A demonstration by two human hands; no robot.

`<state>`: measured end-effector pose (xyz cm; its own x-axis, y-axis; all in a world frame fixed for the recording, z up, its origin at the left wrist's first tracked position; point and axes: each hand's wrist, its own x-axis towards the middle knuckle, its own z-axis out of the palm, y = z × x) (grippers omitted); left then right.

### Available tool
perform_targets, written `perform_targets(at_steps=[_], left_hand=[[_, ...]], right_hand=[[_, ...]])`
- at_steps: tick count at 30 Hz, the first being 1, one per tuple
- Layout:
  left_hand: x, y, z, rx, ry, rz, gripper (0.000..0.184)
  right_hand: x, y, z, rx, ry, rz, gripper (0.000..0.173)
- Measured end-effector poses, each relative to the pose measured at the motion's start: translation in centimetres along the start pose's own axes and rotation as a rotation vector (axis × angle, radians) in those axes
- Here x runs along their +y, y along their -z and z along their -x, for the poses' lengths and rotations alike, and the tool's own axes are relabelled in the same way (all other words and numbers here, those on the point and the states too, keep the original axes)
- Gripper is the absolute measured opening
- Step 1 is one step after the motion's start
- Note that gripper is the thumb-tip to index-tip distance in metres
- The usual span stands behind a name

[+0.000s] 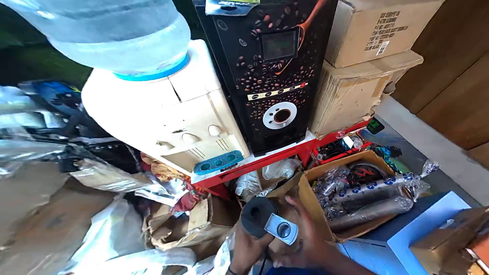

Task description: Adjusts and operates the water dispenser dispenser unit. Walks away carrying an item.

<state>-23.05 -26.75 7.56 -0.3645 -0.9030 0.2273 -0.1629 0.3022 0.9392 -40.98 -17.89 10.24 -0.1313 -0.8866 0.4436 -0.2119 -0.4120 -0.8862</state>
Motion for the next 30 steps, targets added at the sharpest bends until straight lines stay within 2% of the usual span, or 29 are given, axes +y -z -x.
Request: perform_targets(at_steps=[2,4,6,9,11,13,16,18,20,25,30], left_hand=[[0.2,-1.8,0.0,-0.044,0.026,0.020,0.099],[-0.3,-2.8,0.2,-0.084,-0.002,-0.005,0.103],[-1.1,-2.0,0.3,-0.195,0.042,-0.109,0.111],[-2.4,2.8,-2.6,-0.286,-0.063,-0.465,0.096],[-1.5,7.3,-7.6,-0.202,-0.168,-0.675,0.087],[1.0,10.9,-13.8,-0.056,-0.205,-0.906,0.093],[4.5,13.7,-22.9,0.075,-0.356,-1.186,0.115],[5.9,14.2,-27.4,0.041,-0.440,-1.266,0.120],[5.9,14.2,-30.4,-0.007,-0.426,-1.324,0.128],[1.5,15.8,-33.8,-0.009,-0.342,-1.379,0.144],[1.6,14.8,-33.5,0.059,-0.286,-1.359,0.148]], right_hand=[[0.2,0.1,-0.6,-0.032,-0.140,-0.092,0.114],[0.7,-0.2,-2.0,-0.028,-0.216,-0.128,0.095],[1.7,-0.5,-3.7,-0.036,-0.302,-0.005,0.083],[4.2,-1.8,-6.0,-0.058,-0.447,0.173,0.092],[6.3,-3.3,-7.8,-0.045,-0.505,0.194,0.093],[8.2,-5.2,-10.3,-0.038,-0.593,0.221,0.093],[13.0,-9.1,-13.9,0.052,-0.546,0.211,0.089],[15.5,-11.7,-16.3,0.135,-0.526,0.172,0.086],[17.4,-13.9,-18.6,0.191,-0.533,0.111,0.082],[21.8,-17.9,-22.7,0.385,-0.461,0.068,0.073],[22.0,-18.8,-25.3,0.460,-0.453,0.057,0.078]])
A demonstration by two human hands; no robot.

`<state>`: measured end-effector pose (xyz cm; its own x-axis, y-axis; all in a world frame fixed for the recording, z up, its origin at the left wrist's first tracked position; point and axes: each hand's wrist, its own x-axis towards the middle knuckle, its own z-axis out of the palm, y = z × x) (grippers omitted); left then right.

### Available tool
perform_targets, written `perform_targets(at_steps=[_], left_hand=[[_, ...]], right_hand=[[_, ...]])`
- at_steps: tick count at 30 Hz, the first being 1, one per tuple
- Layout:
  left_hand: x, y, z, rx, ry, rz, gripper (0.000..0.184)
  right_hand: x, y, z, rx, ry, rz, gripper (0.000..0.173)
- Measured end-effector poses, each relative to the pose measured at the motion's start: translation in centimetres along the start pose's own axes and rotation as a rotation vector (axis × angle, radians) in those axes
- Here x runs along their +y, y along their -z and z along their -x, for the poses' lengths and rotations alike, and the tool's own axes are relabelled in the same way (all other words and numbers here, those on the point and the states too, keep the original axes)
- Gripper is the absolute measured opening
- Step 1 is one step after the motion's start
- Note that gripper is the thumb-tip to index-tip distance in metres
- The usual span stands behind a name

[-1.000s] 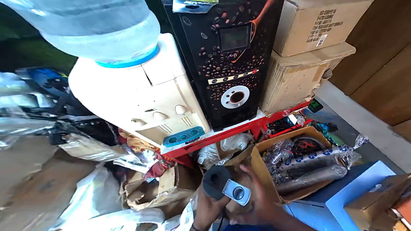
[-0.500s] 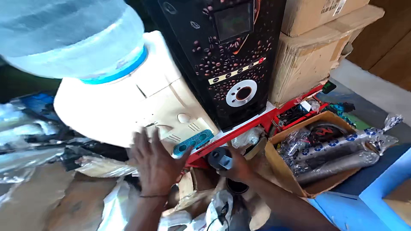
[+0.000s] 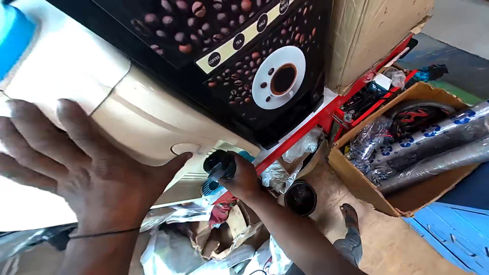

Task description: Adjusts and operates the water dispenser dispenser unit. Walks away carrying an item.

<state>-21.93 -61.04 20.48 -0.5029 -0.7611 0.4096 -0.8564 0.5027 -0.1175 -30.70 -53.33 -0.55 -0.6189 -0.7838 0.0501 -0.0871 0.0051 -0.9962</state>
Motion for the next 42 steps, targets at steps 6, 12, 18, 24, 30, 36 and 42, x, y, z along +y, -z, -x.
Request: perform_targets(at_steps=[6,12,18,24,30,36,42], left_hand=[[-0.1,-0.7,0.1,0.006,0.047,-0.001,0.143],[1.3,-1.1,0.3,-0.013,0.135,-0.004,0.143],[1.6,-0.9,0.6,-0.028,0.154,-0.033,0.137],[1.2,-1.0,0.6,-0.009,0.116,-0.042,0.137],[0.4,-1.9,0.7,-0.072,0.169,-0.033,0.134],[0.6,-1.7,0.7,-0.089,0.191,-0.028,0.132],[0.7,-1.7,0.7,-0.044,0.166,-0.032,0.136]], right_hand=[[-0.8,0.7,0.2,-0.008,-0.048,-0.089,0.077],[-1.3,1.5,-0.6,-0.035,-0.028,-0.077,0.079],[-1.6,2.1,-1.2,-0.070,0.006,-0.010,0.079],[-1.6,1.9,-1.3,-0.036,0.079,0.000,0.078],[-1.4,2.4,-1.5,-0.042,0.082,-0.017,0.080],[-1.4,2.5,-1.7,-0.048,0.086,-0.015,0.081],[-1.7,2.6,-1.8,-0.057,0.075,-0.019,0.080]])
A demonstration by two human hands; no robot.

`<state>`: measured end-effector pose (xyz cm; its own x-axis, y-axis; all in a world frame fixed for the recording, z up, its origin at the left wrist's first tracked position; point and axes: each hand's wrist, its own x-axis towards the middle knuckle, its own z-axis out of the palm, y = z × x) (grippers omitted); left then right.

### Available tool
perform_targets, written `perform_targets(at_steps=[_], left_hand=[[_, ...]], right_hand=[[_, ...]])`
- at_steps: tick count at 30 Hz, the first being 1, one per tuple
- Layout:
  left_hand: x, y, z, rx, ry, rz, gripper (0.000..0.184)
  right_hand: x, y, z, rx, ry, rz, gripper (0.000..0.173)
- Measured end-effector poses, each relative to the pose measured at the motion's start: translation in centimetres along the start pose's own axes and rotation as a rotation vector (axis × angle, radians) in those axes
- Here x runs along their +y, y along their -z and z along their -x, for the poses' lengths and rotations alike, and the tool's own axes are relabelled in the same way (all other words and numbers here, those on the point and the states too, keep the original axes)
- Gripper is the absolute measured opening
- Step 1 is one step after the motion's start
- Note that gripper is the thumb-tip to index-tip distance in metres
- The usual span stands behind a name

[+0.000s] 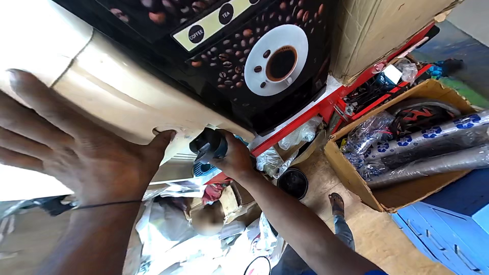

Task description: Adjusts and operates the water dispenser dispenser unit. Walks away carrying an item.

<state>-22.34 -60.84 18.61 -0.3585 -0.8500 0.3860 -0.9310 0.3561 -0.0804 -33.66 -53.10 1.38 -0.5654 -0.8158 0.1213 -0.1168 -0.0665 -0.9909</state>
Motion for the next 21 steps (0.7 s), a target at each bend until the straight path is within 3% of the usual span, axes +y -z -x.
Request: perform_targets(at_steps=[8,12,21], left_hand=[[0.9,1.1,-0.2,0.090,-0.106,-0.022,0.138],[0.7,0.8,-0.1,0.117,-0.075,-0.009,0.139],[2.3,2.1,0.3,0.204,-0.125,0.027,0.126]], right_hand=[[-0.1,-0.3,-0.1,0.020,0.026,0.019,0.079],[-0.4,-0.5,-0.1,0.050,0.020,0.000,0.078],[-0.4,-0.5,-0.2,0.046,0.021,0.000,0.076]])
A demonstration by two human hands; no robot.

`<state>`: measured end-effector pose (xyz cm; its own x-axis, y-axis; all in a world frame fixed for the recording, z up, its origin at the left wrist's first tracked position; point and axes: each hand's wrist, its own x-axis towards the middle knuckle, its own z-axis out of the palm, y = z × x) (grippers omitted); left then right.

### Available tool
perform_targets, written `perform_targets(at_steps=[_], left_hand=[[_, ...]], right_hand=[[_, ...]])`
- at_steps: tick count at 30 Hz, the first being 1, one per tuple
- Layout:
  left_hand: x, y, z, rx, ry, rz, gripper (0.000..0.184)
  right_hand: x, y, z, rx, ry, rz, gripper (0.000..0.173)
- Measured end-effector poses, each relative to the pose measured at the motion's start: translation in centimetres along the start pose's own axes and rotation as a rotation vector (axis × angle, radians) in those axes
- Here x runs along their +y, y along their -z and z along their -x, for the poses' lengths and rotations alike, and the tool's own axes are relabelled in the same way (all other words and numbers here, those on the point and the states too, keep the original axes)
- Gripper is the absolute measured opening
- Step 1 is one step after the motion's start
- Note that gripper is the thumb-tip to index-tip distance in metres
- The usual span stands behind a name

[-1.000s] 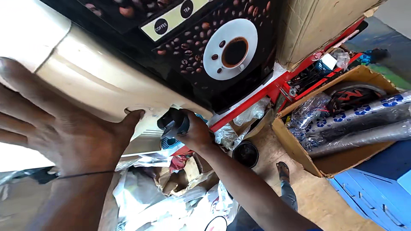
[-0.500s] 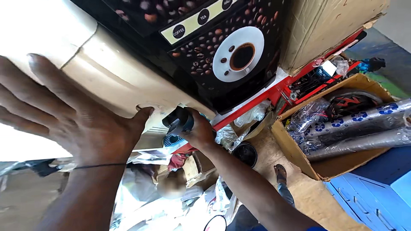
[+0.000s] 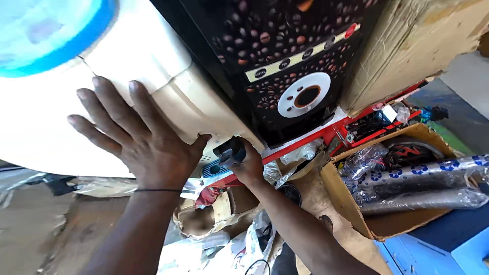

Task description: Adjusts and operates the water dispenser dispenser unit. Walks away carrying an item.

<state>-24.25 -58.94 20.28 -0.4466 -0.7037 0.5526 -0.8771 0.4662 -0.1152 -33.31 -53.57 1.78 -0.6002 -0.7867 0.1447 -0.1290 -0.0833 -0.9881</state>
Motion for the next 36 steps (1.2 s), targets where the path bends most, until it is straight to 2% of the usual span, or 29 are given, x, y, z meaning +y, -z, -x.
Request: perform_targets(at_steps=[6,10,21,36], left_hand=[[0.0,-0.4,-0.2,0.065,-0.038,0.016,0.122],[-0.1,-0.6,0.1,0.054,-0.037,0.044,0.123],[0.1,-0.9,0.1,0.053,-0.043,0.007,0.123],[0.7,-0.5,0.1,0.057,-0.007,-0.017,0.122]], right_hand=[[0.6,-0.6,0.3,-0.001,-0.012,-0.033,0.080],[0.6,-1.2,0.9,0.067,-0.034,-0.026,0.083],[0.7,-1.9,0.6,0.154,-0.006,0.036,0.080],[1.2,-1.5,0.4,0.079,-0.056,0.029,0.083]])
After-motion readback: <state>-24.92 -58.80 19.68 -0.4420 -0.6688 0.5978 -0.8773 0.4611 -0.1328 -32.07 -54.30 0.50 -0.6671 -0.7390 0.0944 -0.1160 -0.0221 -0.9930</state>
